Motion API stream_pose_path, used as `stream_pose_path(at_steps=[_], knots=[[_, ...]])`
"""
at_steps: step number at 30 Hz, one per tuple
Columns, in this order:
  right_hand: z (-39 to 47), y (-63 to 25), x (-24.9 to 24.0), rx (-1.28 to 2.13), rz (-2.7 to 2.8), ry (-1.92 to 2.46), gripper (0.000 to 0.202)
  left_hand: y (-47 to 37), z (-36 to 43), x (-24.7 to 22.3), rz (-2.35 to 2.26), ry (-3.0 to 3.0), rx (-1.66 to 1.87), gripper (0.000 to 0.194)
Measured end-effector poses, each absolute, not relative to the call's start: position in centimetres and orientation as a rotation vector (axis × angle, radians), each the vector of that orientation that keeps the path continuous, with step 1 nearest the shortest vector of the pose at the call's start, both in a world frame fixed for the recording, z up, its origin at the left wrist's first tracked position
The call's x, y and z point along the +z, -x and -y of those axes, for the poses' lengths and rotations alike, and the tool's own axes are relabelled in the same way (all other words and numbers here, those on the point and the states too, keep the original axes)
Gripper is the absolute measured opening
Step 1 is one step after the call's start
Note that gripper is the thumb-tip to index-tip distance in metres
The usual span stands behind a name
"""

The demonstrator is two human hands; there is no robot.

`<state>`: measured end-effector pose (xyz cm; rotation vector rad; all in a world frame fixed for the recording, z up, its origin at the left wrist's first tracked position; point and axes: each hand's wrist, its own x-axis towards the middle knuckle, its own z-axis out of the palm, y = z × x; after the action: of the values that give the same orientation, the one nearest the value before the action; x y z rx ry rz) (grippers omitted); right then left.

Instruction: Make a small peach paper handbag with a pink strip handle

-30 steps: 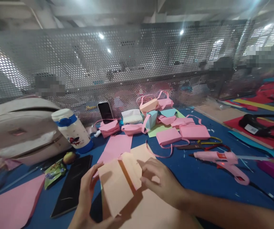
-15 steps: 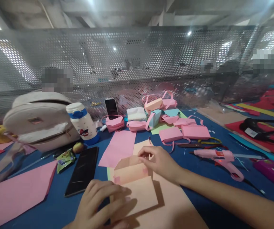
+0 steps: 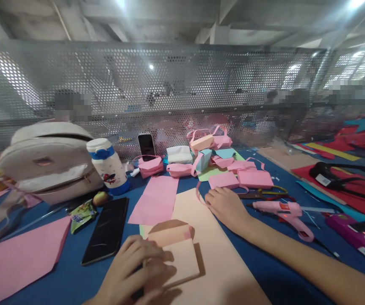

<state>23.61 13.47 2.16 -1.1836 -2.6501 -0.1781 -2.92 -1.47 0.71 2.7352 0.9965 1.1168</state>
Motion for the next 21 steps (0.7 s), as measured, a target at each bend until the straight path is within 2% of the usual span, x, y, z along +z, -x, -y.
stream_pose_path(at_steps=[3,6,9,13,16,21], knots=[[-12.5,-23.2,3.6,-0.014,2.564,1.132,0.013,2.9,1.2,1.9,-1.077,-2.433,1.153,0.026],[-10.6,-22.1,5.7,0.423,2.389,0.914,0.014,2.9,0.4,3.4,-1.223,-2.181,1.193,0.024],[-8.7,-21.0,7.2,0.699,2.311,0.716,0.008,2.7,0.1,4.5,-1.274,-2.302,1.197,0.034],[-7.6,-20.7,7.2,0.72,2.308,0.604,0.012,1.7,0.9,3.9,-1.135,-2.764,1.073,0.027],[-8.1,-21.4,6.5,0.692,2.27,0.629,0.013,1.3,1.5,2.4,-1.29,-3.038,0.892,0.042],[-9.0,-22.8,5.8,0.729,2.205,0.756,0.012,2.1,1.2,1.5,-1.31,-2.944,0.661,0.043]])
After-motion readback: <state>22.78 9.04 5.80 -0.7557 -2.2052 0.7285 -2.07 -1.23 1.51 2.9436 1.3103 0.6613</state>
